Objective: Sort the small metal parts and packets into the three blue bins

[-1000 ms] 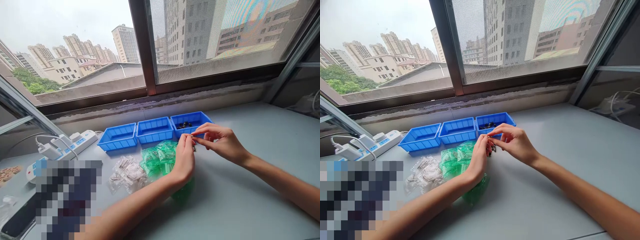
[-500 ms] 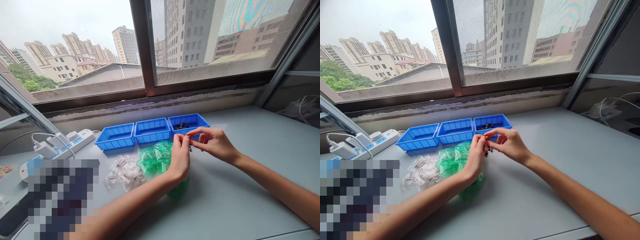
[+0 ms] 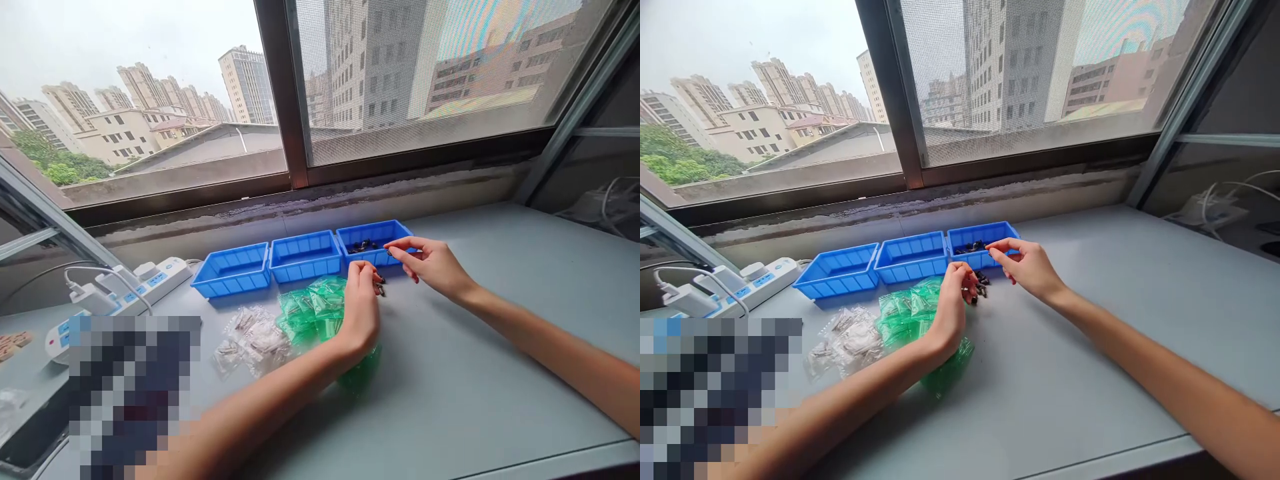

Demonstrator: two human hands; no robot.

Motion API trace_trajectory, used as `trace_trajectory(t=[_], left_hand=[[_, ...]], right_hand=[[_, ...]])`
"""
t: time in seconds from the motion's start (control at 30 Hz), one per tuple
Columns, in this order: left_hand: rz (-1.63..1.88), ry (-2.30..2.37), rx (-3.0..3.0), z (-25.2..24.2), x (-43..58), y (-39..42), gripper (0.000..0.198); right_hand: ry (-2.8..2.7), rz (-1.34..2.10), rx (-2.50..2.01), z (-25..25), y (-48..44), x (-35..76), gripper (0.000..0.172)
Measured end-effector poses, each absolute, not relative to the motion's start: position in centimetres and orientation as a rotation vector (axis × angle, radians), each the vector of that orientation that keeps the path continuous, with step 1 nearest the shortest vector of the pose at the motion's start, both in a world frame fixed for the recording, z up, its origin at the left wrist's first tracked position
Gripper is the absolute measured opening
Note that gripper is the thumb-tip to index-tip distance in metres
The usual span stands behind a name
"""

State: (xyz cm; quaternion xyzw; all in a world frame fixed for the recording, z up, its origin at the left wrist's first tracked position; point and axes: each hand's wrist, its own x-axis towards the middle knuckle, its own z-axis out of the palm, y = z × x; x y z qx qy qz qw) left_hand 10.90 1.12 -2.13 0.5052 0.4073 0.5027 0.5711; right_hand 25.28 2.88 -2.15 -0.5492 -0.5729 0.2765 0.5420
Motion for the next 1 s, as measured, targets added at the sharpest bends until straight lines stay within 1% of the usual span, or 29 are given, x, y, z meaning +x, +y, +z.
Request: trace_trajectory(t=[0.17, 0.23, 0.37, 0.5, 0.67, 1.0], left_hand=[[1.177, 0.964, 1.188, -2.0, 10.9, 1.1, 0.016], [1.178, 0.966, 1.191, -2.1, 10.9, 1.1, 0.017], [1.190, 0.954, 1.207, -2.3, 10.9, 1.2, 0.017], [1.177, 0.969, 1.205, -2.3, 10.9, 1.1, 0.017], [1.174, 0.968, 1.207, -2.0, 10.9, 0.8, 0.019], [1.162, 0.979, 1.208, -2.0, 10.8, 0.9, 0.019]], right_hand=[[-1.391, 0.643, -1.306, -1.7, 2.8, 25.5, 0.048], [-1.519, 0.589, -1.345, -1.5, 2.6, 25.7, 0.041], [-1.932, 0.322, -1.375, -1.5, 2.0, 25.9, 0.025], [-2.201, 0.236, -1.483, -2.1, 1.9, 26.0, 0.025], [-2.229, 0.203, -1.573, -2.5, 2.1, 25.9, 0.019], [-2.246, 0.106, -1.501, -2.1, 1.8, 25.8, 0.014]])
